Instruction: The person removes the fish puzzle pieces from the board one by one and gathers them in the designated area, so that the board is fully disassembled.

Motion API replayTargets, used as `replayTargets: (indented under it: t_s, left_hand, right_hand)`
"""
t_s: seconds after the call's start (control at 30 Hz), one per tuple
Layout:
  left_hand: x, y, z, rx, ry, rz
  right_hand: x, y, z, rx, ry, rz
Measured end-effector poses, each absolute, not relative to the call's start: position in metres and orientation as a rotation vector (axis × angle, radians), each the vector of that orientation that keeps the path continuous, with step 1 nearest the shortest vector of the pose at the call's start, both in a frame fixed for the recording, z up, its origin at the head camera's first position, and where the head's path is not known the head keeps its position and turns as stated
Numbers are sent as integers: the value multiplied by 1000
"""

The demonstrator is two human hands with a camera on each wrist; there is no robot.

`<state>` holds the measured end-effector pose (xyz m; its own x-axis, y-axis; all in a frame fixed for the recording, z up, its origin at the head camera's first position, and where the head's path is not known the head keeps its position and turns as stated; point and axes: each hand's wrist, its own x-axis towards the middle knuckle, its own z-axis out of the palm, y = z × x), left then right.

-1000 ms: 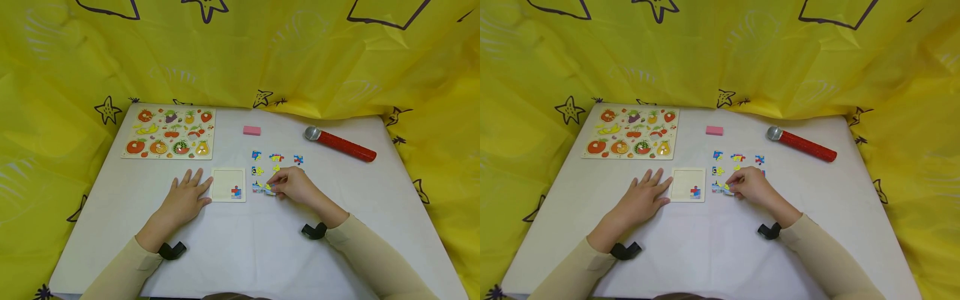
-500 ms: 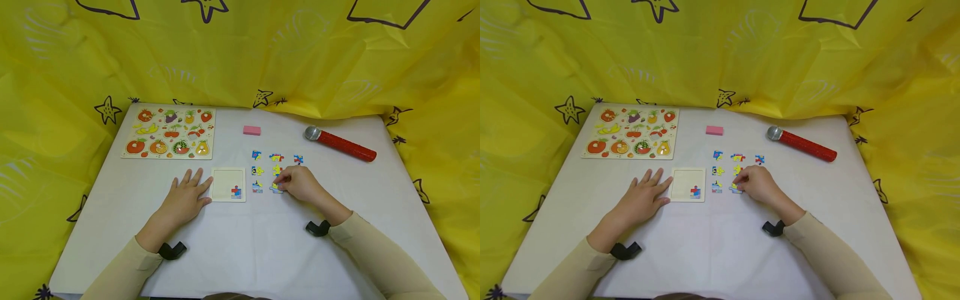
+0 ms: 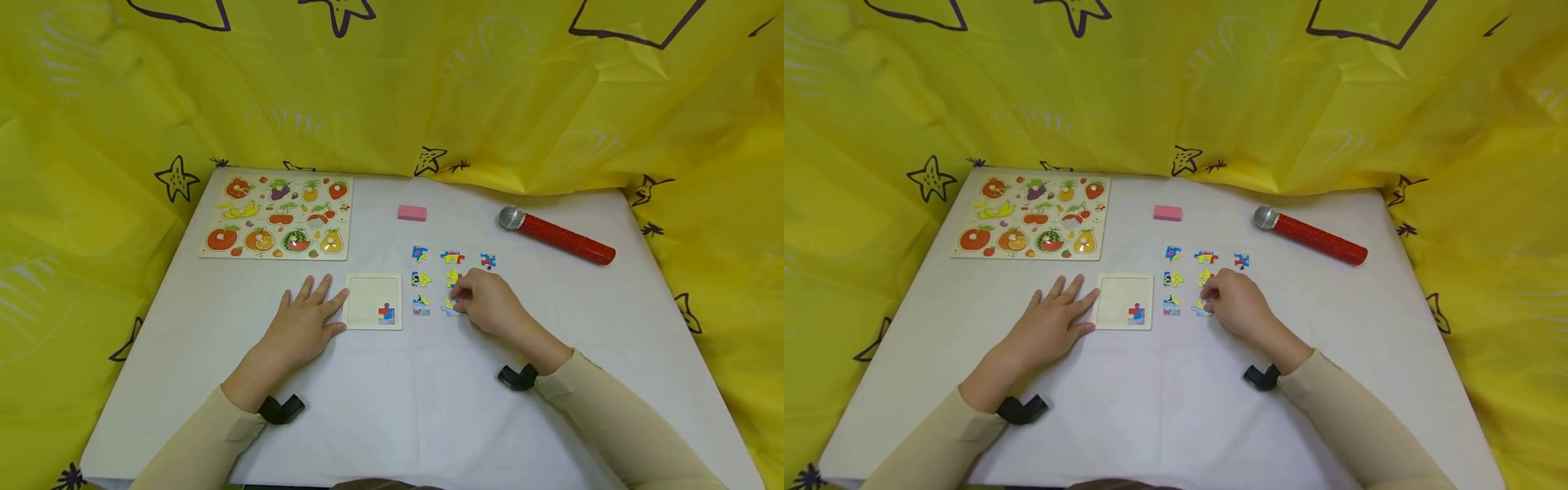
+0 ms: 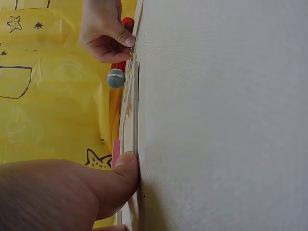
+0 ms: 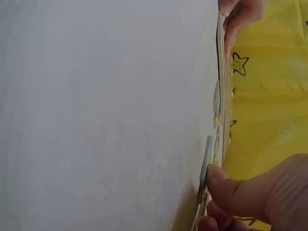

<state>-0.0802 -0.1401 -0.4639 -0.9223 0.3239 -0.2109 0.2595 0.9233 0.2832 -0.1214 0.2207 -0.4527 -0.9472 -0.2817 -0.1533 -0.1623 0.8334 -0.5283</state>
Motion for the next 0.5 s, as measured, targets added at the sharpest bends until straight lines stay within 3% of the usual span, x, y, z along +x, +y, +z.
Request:
replayTargets:
  t_s: [0.17,0.5]
  left_hand:
    - [-79,-140,-463,437,2829,361]
    - [-80,-140,-463,434,2825,366]
  right_hand:
    - [-118,210,-451,-411,2882,-673]
    - [-117,160,-449,-596,2652,-904]
